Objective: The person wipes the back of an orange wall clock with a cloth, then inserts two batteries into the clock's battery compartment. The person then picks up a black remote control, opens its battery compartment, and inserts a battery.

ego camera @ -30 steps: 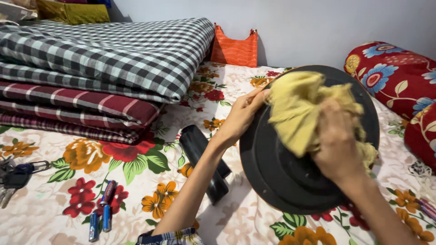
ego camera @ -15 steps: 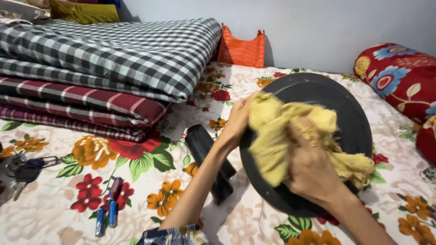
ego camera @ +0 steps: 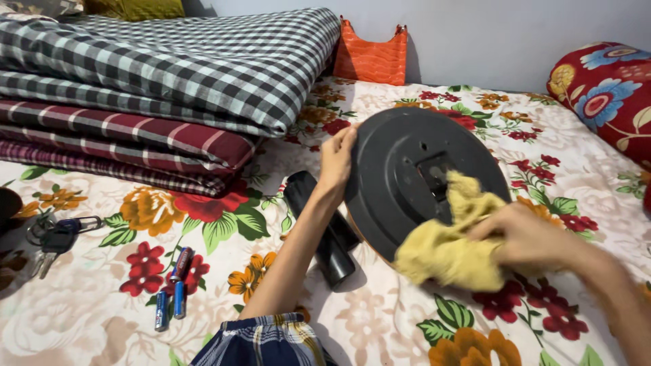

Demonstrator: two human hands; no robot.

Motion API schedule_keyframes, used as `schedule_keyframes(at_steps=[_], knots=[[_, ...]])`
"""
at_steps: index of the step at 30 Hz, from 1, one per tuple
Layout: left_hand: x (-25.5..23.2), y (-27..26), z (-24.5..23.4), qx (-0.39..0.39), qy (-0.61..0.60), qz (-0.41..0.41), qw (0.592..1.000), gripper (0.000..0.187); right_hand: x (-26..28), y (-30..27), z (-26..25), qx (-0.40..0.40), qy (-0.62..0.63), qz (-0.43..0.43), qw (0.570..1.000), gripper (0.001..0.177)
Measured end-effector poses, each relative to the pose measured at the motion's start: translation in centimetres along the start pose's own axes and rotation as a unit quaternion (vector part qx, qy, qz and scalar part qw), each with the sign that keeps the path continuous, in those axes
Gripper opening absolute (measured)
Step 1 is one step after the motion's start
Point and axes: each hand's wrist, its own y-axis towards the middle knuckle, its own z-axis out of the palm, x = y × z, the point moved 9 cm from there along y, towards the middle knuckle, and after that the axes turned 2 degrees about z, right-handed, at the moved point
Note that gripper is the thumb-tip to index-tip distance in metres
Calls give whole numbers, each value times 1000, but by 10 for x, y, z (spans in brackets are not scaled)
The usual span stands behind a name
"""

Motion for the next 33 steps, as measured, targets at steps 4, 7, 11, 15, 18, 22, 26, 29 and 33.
schedule_keyframes(at_steps=[4, 7, 11, 15, 18, 22, 26, 29, 33], knots=[[18, 0, -12, -12, -20, -40, 999, 38, -103, -11, -39, -78, 42, 186, 978, 64], [20, 1, -4, 37, -49, -63, 996, 39, -96, -29, -76, -328, 64, 80, 939, 50], [4, -10, 35, 144, -65, -92, 983, 38, -64, -27, -72, -371, 228, -6, 900, 16], [-21, -31, 53, 158, -38, -188, 969, 40, -1, -22, -64, -349, 33, -70, 934, 42], [-40, -36, 56, 164, -8, -183, 969, 42, 29, -23, -60, -336, -62, -152, 927, 69], [-35, -38, 60, 195, -49, -193, 960, 46, 0, -14, -60, -303, -49, -45, 951, 67], [1, -43, 51, 198, -52, -242, 949, 48, -24, -4, -50, -227, -67, 17, 971, 60], [32, -42, 43, 166, -42, -266, 949, 46, -24, -1, -48, -208, -137, 1, 969, 46], [56, -36, 18, 81, 74, -220, 969, 42, -53, -4, -33, -85, -153, 188, 966, 36]])
